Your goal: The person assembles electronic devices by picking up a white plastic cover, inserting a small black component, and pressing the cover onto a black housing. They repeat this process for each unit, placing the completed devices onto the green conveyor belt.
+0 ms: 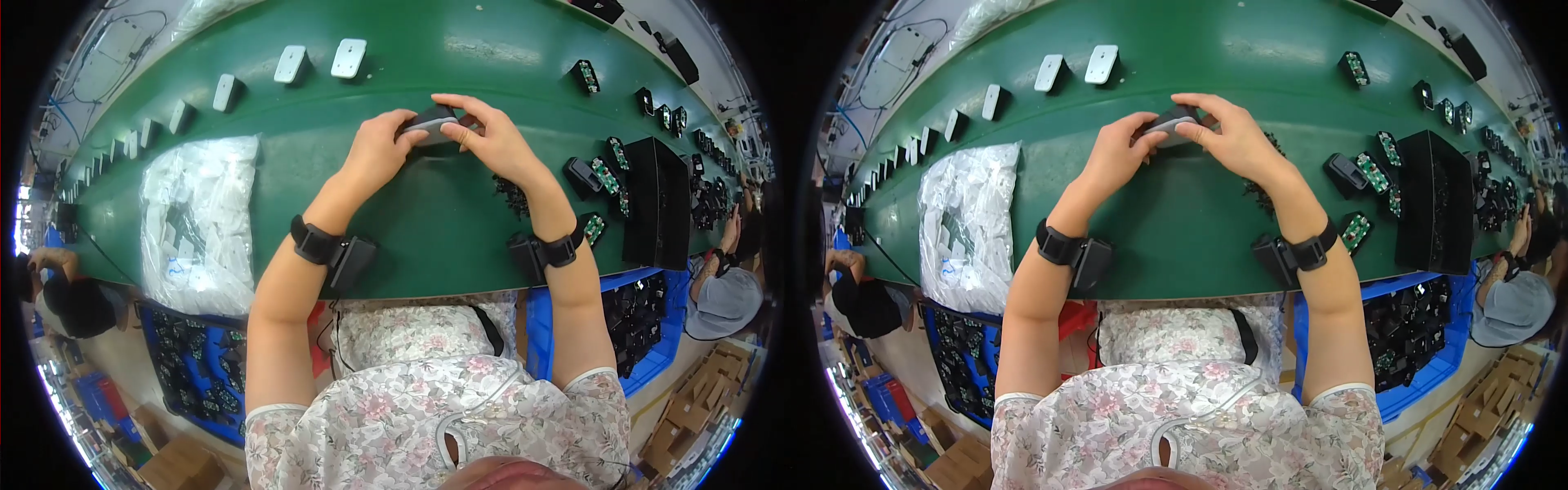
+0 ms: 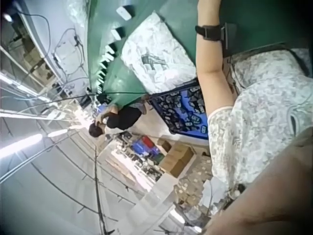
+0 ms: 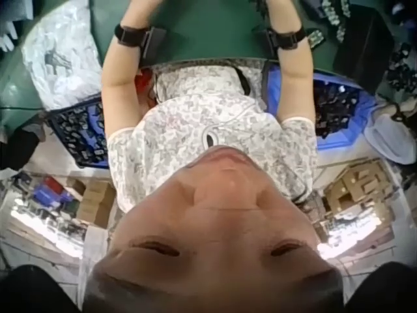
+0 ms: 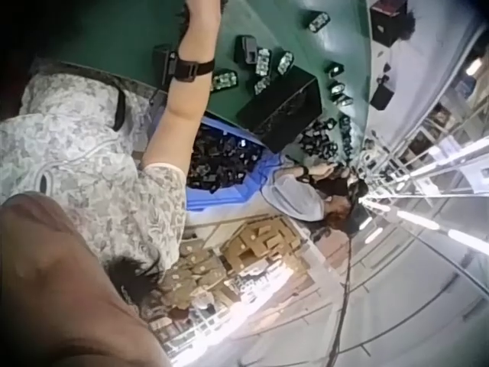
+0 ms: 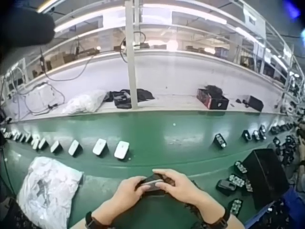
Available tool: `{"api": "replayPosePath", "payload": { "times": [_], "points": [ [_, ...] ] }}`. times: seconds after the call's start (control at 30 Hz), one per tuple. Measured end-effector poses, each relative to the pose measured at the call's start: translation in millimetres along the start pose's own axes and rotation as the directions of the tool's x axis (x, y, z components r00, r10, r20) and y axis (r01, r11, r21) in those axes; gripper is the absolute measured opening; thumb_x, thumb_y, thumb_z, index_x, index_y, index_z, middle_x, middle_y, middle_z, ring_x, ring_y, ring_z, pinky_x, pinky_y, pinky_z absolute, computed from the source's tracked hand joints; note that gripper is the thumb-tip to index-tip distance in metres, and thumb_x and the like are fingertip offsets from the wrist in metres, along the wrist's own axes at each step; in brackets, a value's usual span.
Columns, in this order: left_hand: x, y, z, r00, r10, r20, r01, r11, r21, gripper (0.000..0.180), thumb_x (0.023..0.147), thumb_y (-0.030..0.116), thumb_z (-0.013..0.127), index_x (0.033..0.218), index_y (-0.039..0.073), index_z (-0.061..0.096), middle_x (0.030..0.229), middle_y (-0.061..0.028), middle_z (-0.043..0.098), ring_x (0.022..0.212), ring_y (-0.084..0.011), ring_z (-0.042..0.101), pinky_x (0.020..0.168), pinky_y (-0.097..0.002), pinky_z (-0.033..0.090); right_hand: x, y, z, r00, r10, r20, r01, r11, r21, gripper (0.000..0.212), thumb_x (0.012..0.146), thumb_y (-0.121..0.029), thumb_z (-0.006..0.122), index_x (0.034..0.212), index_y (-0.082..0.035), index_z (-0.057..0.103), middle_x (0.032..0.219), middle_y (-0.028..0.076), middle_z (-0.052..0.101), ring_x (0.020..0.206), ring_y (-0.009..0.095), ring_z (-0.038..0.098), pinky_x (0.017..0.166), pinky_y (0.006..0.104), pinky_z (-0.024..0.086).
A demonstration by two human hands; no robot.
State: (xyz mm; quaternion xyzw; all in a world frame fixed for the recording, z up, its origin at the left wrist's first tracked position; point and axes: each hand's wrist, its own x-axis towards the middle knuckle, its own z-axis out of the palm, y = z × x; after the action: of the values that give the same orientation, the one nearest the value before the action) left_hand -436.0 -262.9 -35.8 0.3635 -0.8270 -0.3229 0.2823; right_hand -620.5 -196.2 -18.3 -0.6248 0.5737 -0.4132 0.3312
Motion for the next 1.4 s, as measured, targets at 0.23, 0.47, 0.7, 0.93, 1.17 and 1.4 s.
{"api": "replayPosePath", "payload": {
  "times": [0.23, 0.47, 0.7, 0.93, 1.17, 1.4],
  "points": [
    [43, 12, 24, 0.966, -0.114, 0.231, 0.203, 0.890, -0.409, 0.027, 0.088, 0.016, 0.061, 0.106, -0.004, 0.061, 0.077, -0.0090, 0.065, 0.058, -0.0106, 0.059, 0.054, -0.0245, 0.048, -2, -7, -33, 0.967, 0.179, -0.181, -0.227, 0.929, -0.293, 0.034, 0.088, -0.025, 0.062, 0.117, -0.007, 0.060, 0.098, 0.007, 0.064, 0.081, 0.013, 0.061, 0.067, 0.0275, 0.049],
    [124, -19, 42, 0.934, -0.284, 0.216, 0.354, 0.807, -0.472, 0.029, 0.093, 0.021, 0.055, 0.101, -0.006, 0.061, 0.076, -0.0088, 0.065, 0.059, -0.0093, 0.057, 0.052, -0.0211, 0.045, -59, -14, -57, 0.936, -0.023, -0.351, -0.189, 0.808, -0.557, 0.033, 0.077, -0.026, 0.071, 0.103, -0.009, 0.061, 0.093, 0.005, 0.061, 0.078, 0.020, 0.060, 0.069, 0.0306, 0.048],
    [162, -28, 47, 0.864, -0.410, 0.293, 0.498, 0.785, -0.368, 0.031, 0.093, 0.021, 0.054, 0.097, -0.010, 0.060, 0.075, -0.0135, 0.067, 0.055, -0.0132, 0.061, 0.045, -0.0216, 0.047, -97, 1, -28, 0.972, 0.000, -0.234, -0.134, 0.817, -0.560, 0.032, 0.068, -0.011, 0.075, 0.094, -0.006, 0.057, 0.085, 0.006, 0.051, 0.073, 0.023, 0.056, 0.065, 0.0327, 0.047],
    [158, -32, 50, 0.892, -0.449, 0.048, 0.452, 0.886, -0.101, 0.042, 0.085, 0.030, 0.062, 0.094, -0.010, 0.054, 0.065, -0.0141, 0.065, 0.049, -0.0187, 0.060, 0.046, -0.0312, 0.048, -92, 7, -25, 0.973, -0.058, -0.225, -0.080, 0.825, -0.559, 0.022, 0.070, 0.001, 0.070, 0.084, -0.001, 0.053, 0.079, 0.008, 0.049, 0.067, 0.023, 0.052, 0.061, 0.0317, 0.044],
    [53, 2, 6, 0.977, -0.030, -0.211, 0.043, 0.997, 0.057, 0.034, 0.085, 0.024, 0.062, 0.109, 0.005, 0.047, 0.087, -0.0191, 0.063, 0.083, -0.0379, 0.061, 0.071, -0.0462, 0.049, -90, 20, -26, 0.973, -0.026, -0.231, -0.095, 0.863, -0.496, 0.018, 0.075, 0.000, 0.067, 0.082, 0.000, 0.051, 0.077, 0.009, 0.048, 0.066, 0.021, 0.049, 0.062, 0.0301, 0.043],
    [-80, -26, -79, 0.889, 0.142, -0.435, -0.011, 0.957, 0.291, 0.016, 0.085, 0.015, 0.060, 0.097, 0.005, 0.058, 0.083, -0.0141, 0.062, 0.077, -0.0316, 0.061, 0.066, -0.0399, 0.049, -89, 17, -26, 0.973, 0.062, -0.223, -0.151, 0.900, -0.409, 0.013, 0.079, 0.001, 0.063, 0.083, 0.001, 0.050, 0.076, 0.007, 0.045, 0.064, 0.016, 0.043, 0.060, 0.0265, 0.039]
  ]
}}
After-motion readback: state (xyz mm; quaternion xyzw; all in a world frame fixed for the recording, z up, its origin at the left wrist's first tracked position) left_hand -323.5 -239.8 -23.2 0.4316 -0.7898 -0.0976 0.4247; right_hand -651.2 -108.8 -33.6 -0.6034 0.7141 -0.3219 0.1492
